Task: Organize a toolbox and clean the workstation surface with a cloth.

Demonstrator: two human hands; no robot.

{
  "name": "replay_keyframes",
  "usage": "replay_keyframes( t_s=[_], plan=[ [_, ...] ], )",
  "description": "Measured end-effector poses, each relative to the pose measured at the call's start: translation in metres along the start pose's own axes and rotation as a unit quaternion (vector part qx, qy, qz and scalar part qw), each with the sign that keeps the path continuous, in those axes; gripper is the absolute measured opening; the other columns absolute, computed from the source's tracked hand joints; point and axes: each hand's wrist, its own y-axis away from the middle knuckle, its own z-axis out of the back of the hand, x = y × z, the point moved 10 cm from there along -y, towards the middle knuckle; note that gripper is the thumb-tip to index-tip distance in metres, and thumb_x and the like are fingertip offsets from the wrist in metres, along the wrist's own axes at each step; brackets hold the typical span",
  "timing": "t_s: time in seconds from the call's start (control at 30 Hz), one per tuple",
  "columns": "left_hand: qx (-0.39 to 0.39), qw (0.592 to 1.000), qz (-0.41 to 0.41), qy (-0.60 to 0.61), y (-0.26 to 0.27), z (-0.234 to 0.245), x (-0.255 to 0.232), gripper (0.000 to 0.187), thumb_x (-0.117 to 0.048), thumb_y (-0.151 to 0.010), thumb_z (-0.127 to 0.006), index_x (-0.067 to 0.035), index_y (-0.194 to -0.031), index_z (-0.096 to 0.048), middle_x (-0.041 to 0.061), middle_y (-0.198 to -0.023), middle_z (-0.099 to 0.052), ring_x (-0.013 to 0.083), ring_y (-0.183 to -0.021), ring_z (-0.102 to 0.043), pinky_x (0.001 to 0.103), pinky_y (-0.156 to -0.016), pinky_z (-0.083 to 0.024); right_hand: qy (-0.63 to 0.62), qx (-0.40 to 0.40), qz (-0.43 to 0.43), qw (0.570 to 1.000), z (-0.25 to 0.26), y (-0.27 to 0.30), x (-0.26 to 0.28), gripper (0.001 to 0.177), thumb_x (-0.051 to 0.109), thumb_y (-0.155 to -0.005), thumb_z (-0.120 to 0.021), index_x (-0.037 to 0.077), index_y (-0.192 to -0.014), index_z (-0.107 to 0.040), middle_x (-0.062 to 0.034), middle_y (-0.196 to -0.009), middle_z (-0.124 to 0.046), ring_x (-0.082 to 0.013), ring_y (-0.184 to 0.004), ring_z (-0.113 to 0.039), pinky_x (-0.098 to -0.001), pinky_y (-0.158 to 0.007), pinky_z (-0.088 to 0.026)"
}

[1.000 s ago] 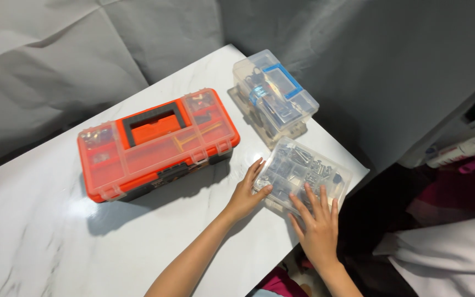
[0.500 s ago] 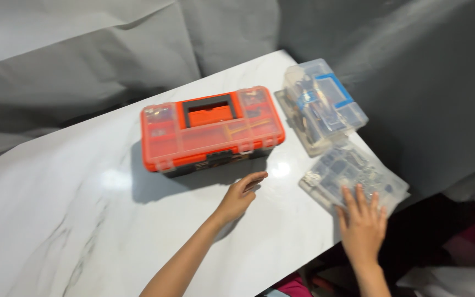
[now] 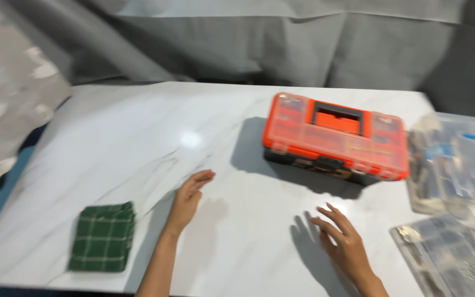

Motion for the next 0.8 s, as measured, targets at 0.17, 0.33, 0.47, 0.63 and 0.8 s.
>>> replay_keyframes(
  t_s=[0.17,0.33,0.47,0.63,0.8],
  plan=[
    [-0.199,0.959,0.018,-0.2,0.065,0.11,-0.081,0.052,0.011,-0.089,-0.045,-0.006,-0.136,-0.061,0.008,-0.137,-0.068,0.0206,-0.133,-0.062,0.03,-0.1,-0.048,-0.072,0.111,0.162,0.978,-0.067,-0.06,0.081,0.036,-0.002,-0.077,-0.072,0.014,-0.109,-0.076,-0.0043,-0.121,-0.071,-0.0292,-0.117,-0.065,-0.0422,-0.09,-0.057],
    [-0.362,0.818,0.062,-0.442,0.143,0.191,-0.123,0.038,-0.006,-0.095,-0.059,-0.009,-0.132,-0.067,0.012,-0.133,-0.066,0.0313,-0.123,-0.061,0.04,-0.098,-0.05,-0.135,0.152,0.244,0.948,-0.114,-0.095,0.154,0.036,-0.003,-0.08,-0.07,0.014,-0.111,-0.075,-0.0042,-0.111,-0.074,-0.0254,-0.1,-0.071,-0.0375,-0.081,-0.059],
    [-0.391,0.745,0.164,-0.515,0.182,0.237,-0.106,0.036,-0.02,-0.093,-0.071,-0.006,-0.126,-0.07,0.017,-0.129,-0.065,0.0396,-0.116,-0.058,0.046,-0.094,-0.048,-0.182,0.26,0.149,0.936,-0.175,-0.112,0.174,0.029,0.002,-0.088,-0.068,0.013,-0.113,-0.076,-0.0035,-0.108,-0.076,-0.0205,-0.085,-0.074,-0.033,-0.071,-0.061],
    [-0.367,0.822,0.152,-0.409,0.183,0.259,-0.05,0.04,-0.029,-0.087,-0.081,-0.004,-0.117,-0.074,0.012,-0.105,-0.075,0.0267,-0.093,-0.074,0.037,-0.083,-0.057,-0.265,0.368,-0.003,0.891,-0.25,-0.113,0.182,0.028,0.011,-0.094,-0.065,0.014,-0.121,-0.074,-0.0053,-0.105,-0.079,-0.015,-0.082,-0.077,-0.0288,-0.075,-0.064],
    [-0.257,0.919,0.161,-0.253,0.121,0.184,-0.022,0.039,-0.026,-0.083,-0.082,-0.001,-0.111,-0.072,0.008,-0.09,-0.074,0.0145,-0.075,-0.069,0.031,-0.064,-0.057,-0.256,0.256,0.046,0.931,-0.258,-0.135,0.181,0.029,0.013,-0.094,-0.066,0.007,-0.122,-0.074,-0.0113,-0.109,-0.075,-0.0201,-0.086,-0.074,-0.0313,-0.079,-0.062]
  ],
)
